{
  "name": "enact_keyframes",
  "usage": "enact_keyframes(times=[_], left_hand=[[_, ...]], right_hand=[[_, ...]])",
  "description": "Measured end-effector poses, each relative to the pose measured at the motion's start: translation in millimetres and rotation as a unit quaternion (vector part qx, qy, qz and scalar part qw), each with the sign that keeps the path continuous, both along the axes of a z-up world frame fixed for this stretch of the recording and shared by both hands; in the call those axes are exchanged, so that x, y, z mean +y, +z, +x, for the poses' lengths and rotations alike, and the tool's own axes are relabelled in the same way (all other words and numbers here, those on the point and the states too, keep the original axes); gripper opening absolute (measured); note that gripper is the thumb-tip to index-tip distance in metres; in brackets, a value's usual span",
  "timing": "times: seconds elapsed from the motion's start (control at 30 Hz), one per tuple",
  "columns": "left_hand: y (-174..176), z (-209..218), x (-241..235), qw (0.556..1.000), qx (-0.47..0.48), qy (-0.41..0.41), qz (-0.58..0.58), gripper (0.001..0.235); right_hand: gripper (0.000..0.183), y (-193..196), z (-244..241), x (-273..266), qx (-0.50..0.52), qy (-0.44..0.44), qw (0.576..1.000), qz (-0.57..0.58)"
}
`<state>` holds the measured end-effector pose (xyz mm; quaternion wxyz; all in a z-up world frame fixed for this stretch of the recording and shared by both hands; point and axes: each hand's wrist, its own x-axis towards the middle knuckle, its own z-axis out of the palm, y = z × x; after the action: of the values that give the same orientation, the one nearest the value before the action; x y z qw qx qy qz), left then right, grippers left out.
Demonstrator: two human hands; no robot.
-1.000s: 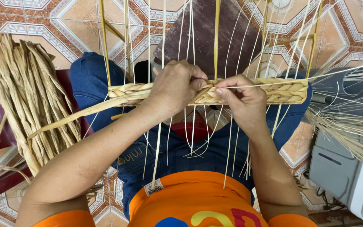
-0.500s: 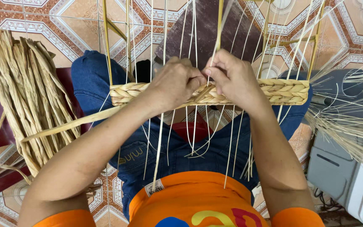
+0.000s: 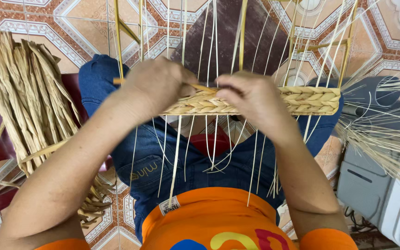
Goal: The person weaves dried palm leaves into a basket frame using both hands. They interlace the leaves through vertical supports, gradually building up the basket's side wall in a consistent braided pattern.
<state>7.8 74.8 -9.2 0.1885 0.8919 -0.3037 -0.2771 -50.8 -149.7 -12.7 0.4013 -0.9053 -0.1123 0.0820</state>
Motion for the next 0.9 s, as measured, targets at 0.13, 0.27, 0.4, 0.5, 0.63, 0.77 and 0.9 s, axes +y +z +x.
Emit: enact_keyframes(times=[0.13,0.27,0.4,0.5,0.63,0.77,0.9], left_hand=[[13,-4,14,0.950,-0.291,0.039,-0.106,0.035],[-1,-11,-21,0.994,0.007,0.083,-0.075,0.036],[-30,17,-46,0.953,0.249,0.133,-0.112,0.019],[-43,13,-46,0.948,0.129,0.178,-0.232,0.021],[-39,-12,-38,0.921,0.130,0.151,-0.336,0.022],[-25,-31,-19,0.912,-0.144,0.094,-0.373,0.017],[-10,-32,0,0.987,-0.078,0.127,-0.065,0.016]], right_hand=[[0.008,-26,8,3,-0.027,0.029,0.998,-0.043],[0.008,-38,5,-4,-0.091,0.053,0.991,-0.082],[0.002,-32,8,-7,0.102,-0.040,0.994,0.017],[0.005,-24,15,-8,0.201,-0.108,0.969,0.096],[0.003,-20,24,2,0.218,-0.108,0.969,0.043],[0.010,-18,21,11,0.233,-0.057,0.970,-0.047],[0.010,-15,16,7,0.217,-0.039,0.975,-0.036]])
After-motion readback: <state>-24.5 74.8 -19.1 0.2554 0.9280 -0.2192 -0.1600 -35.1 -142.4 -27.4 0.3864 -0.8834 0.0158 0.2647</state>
